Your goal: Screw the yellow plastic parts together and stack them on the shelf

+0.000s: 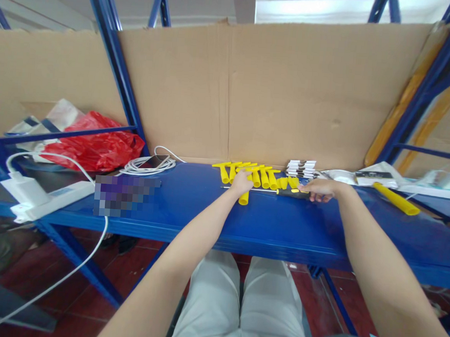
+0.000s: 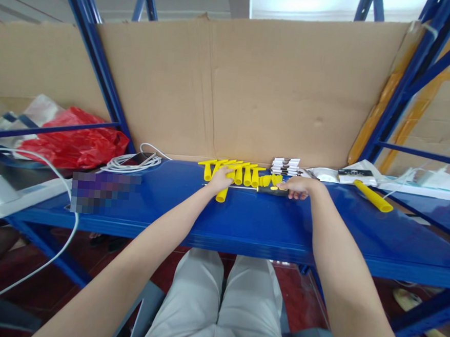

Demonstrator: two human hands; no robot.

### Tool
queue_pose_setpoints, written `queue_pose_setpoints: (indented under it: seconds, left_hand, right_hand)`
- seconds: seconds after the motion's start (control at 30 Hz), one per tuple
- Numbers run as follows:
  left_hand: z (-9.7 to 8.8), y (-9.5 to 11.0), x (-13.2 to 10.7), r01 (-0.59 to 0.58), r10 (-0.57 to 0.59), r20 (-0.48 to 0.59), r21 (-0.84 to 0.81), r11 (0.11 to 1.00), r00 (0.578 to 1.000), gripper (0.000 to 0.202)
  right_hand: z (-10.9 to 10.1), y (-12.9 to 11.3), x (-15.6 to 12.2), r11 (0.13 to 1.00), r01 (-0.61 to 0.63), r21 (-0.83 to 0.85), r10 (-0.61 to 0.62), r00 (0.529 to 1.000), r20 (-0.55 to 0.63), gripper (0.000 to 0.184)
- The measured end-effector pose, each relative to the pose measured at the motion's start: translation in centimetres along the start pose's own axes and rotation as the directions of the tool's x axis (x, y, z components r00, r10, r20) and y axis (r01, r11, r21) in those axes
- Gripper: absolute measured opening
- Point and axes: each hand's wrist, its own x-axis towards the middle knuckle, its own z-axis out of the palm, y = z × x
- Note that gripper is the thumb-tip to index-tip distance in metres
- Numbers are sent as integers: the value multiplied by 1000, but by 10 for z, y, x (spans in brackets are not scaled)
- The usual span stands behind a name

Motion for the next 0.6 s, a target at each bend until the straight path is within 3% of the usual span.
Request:
queue_pose_setpoints:
  seconds: [0.27,0.4,0.6]
  left_hand:
    - [-6,2,-2,25,-24,-40,23,999,999,55]
    - [-5,1,-3,15,-15,-53,-3,1000,998,53]
    - [-4,-1,-1,34,-36,-78,-28,999,996,48]
  right_hand:
    - [-1,1,0,998,48,-38,-54,985,-163,49]
    - [-3,2,-1,997,8,-74,-26,969,-246,36]
    - [-9,17,15,981,-48,-189,-29,922,-385,32]
